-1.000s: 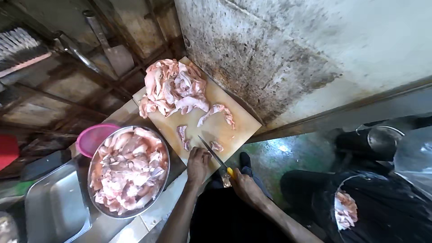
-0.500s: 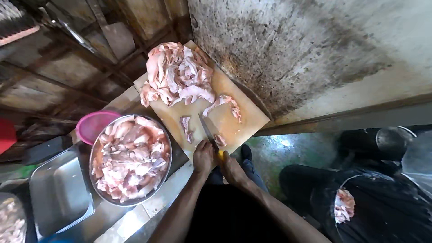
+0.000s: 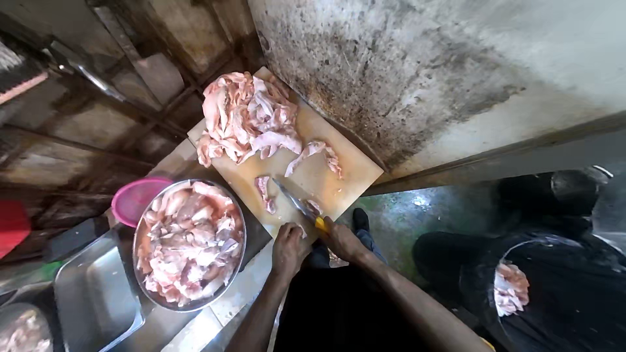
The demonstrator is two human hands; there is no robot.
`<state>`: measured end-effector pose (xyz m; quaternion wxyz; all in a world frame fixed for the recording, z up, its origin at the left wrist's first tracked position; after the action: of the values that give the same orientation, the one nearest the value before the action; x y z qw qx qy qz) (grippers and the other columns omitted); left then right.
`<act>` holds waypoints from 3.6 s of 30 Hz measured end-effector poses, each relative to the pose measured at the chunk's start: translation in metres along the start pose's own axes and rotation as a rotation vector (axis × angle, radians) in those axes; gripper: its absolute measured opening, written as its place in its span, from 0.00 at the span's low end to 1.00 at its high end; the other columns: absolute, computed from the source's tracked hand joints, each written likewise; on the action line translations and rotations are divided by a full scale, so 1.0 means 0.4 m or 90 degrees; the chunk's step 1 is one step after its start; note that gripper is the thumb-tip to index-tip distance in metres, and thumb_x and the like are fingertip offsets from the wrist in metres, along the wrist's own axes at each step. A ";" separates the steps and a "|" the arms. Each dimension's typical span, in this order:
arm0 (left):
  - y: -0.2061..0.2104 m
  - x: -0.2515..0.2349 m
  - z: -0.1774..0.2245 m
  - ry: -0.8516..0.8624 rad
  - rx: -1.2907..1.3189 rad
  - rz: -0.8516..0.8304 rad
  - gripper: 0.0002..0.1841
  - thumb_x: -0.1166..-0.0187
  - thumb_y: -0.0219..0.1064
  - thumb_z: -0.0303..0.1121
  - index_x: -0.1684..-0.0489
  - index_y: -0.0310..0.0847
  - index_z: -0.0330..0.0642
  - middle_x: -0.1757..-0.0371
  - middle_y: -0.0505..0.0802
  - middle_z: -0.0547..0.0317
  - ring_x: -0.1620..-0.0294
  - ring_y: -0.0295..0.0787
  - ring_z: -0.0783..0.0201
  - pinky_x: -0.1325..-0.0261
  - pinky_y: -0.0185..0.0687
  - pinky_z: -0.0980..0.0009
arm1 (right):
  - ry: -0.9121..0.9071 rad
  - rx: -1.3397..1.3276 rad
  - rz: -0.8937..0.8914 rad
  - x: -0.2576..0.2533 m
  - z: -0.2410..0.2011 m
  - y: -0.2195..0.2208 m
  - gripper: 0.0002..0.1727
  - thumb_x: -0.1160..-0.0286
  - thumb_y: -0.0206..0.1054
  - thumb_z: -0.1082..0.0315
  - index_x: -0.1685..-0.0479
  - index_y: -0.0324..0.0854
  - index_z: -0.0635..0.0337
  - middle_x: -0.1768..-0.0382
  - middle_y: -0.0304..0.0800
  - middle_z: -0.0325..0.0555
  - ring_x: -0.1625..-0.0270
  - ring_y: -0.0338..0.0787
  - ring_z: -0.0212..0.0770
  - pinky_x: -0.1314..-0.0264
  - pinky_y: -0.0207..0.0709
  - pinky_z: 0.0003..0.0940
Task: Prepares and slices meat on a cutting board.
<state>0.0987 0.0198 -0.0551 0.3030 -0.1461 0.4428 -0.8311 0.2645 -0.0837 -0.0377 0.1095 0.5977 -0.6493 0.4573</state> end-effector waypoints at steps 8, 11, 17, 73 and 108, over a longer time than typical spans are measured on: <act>-0.021 0.080 -0.020 -0.104 0.128 0.196 0.08 0.27 0.68 0.21 0.62 0.94 0.39 0.50 0.95 0.54 0.52 0.94 0.69 0.48 0.93 0.74 | -0.043 -0.017 0.117 0.013 0.055 -0.114 0.18 0.12 0.60 0.52 0.39 0.78 0.57 0.65 0.89 0.52 0.61 0.92 0.52 0.54 0.86 0.55; -0.022 0.069 -0.017 -0.186 0.156 0.202 0.05 0.28 0.71 0.21 0.59 0.90 0.36 0.52 0.93 0.53 0.55 0.94 0.69 0.52 0.95 0.72 | -0.138 -0.049 0.204 0.038 0.031 -0.126 0.16 0.13 0.60 0.51 0.46 0.79 0.54 0.75 0.84 0.44 0.71 0.88 0.44 0.65 0.84 0.48; -0.036 0.027 -0.006 -0.302 0.124 0.088 0.16 0.23 0.70 0.31 0.40 0.86 0.34 0.46 0.91 0.47 0.50 0.93 0.64 0.46 0.93 0.68 | -0.147 -0.039 0.267 0.088 -0.007 -0.131 0.16 0.13 0.59 0.51 0.45 0.78 0.54 0.76 0.83 0.42 0.73 0.87 0.42 0.67 0.84 0.45; 0.037 -0.126 0.061 -0.152 0.052 0.021 0.04 0.23 0.72 0.28 0.62 0.90 0.37 0.60 0.91 0.51 0.64 0.91 0.59 0.55 0.92 0.61 | 0.042 -0.131 0.033 0.153 0.053 0.051 0.25 0.09 0.51 0.48 0.33 0.76 0.58 0.58 0.89 0.52 0.55 0.92 0.50 0.47 0.86 0.52; 0.004 -0.141 0.060 -0.089 -0.001 -0.092 0.04 0.22 0.73 0.30 0.60 0.92 0.42 0.53 0.92 0.56 0.55 0.92 0.64 0.46 0.92 0.65 | 0.023 -0.104 0.003 0.150 0.077 0.018 0.26 0.10 0.52 0.46 0.32 0.76 0.58 0.55 0.89 0.55 0.51 0.92 0.53 0.44 0.84 0.56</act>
<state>0.1551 0.0392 -0.0416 0.2723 -0.2355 0.4099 -0.8381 0.2549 -0.1475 -0.0170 0.1688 0.5768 -0.6837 0.4139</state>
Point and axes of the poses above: each hand's wrist, its own x-axis away from the middle knuckle, its own y-axis out of the palm, z = x × y, the point moved 2 cm from there along -x, towards the middle knuckle
